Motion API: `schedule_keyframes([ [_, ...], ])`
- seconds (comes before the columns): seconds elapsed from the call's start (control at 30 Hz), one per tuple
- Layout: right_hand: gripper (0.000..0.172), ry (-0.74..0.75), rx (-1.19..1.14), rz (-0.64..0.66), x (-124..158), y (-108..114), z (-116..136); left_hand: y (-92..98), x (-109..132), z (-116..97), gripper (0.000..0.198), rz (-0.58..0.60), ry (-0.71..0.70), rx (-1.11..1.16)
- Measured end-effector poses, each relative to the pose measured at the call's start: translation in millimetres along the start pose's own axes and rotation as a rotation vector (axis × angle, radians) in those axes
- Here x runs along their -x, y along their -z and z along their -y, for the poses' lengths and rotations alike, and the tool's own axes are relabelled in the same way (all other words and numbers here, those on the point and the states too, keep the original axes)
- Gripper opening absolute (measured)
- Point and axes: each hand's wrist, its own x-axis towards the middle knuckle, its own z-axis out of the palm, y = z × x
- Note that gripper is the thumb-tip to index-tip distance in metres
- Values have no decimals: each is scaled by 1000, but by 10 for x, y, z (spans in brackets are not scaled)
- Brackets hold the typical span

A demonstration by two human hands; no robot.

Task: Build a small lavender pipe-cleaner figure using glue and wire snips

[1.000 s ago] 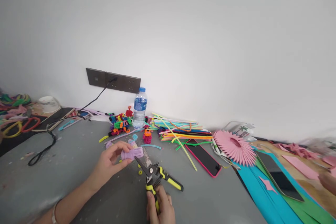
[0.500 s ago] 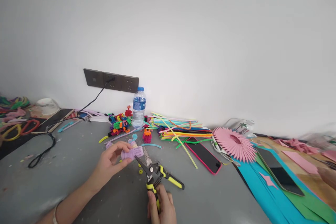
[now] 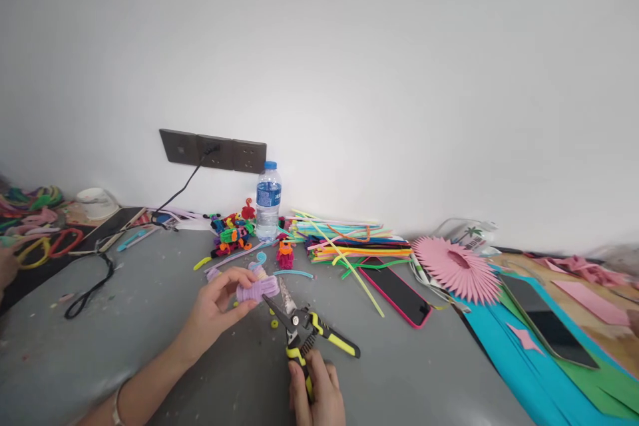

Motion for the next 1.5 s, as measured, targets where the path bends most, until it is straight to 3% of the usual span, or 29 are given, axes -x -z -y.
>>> schedule_keyframes([
  [0.27,50,-4,22,0,10,38,62,6,1,36,15,6,-14,-10],
  [0.5,43,45,83,120,-29,120,13,-4,-19,3,14,-2,-46,-14],
  [1.17,49,-47,28,81,0,140,235,7,-13,4,15,30,-65,-61],
  [1.5,46,-53,30,91,10,156,227,3,-5,-16,15,39,-76,-61],
])
